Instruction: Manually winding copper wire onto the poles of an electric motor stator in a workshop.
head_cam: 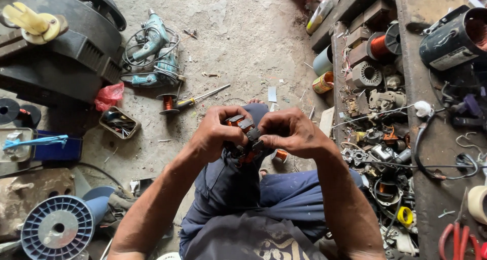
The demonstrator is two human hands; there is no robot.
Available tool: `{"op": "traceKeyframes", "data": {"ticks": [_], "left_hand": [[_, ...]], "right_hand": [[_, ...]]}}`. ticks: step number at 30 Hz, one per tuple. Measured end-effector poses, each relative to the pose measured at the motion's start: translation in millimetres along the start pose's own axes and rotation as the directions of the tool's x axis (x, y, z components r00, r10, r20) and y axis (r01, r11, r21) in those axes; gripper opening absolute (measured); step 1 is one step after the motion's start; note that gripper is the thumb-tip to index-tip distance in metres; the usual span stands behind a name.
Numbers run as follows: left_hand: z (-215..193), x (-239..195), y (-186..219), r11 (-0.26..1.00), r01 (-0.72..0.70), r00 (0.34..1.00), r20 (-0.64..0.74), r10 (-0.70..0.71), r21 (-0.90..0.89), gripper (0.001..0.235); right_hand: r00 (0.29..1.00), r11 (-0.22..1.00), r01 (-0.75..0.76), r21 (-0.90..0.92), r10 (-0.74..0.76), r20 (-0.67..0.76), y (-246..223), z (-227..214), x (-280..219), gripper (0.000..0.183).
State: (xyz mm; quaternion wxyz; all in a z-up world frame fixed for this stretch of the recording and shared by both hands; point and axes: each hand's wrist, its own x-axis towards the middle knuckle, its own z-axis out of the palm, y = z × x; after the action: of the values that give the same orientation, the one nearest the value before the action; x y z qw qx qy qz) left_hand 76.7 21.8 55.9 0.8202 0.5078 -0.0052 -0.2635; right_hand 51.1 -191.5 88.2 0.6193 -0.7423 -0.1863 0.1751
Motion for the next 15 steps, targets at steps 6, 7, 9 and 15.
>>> {"op": "traceKeyframes", "data": {"ticks": [6, 7, 9, 15], "left_hand": [[0, -2, 14, 1.0, 0.025, 0.997, 0.07, -0.026, 0.005, 0.036], [-2, -4, 15, 1.0, 0.024, 0.997, 0.071, -0.025, 0.003, 0.036], [-9, -7, 19, 0.996, -0.025, 0.966, 0.258, 0.002, 0.086, 0.039], [-6, -10, 16, 0.973, -0.178, 0.939, 0.321, 0.123, 0.148, 0.044]], "right_hand": [[0.996, 0.993, -0.047, 0.112, 0.055, -0.071, 10, 5, -10, 0.004], [0.996, 0.993, -0.048, 0.109, 0.056, -0.071, 7, 4, -12, 0.004], [0.997, 0.994, -0.051, 0.093, 0.056, -0.053, 0, 1, -14, 0.003], [0.996, 0.993, -0.035, 0.117, 0.044, -0.076, -3, 8, -21, 0.004]]}}
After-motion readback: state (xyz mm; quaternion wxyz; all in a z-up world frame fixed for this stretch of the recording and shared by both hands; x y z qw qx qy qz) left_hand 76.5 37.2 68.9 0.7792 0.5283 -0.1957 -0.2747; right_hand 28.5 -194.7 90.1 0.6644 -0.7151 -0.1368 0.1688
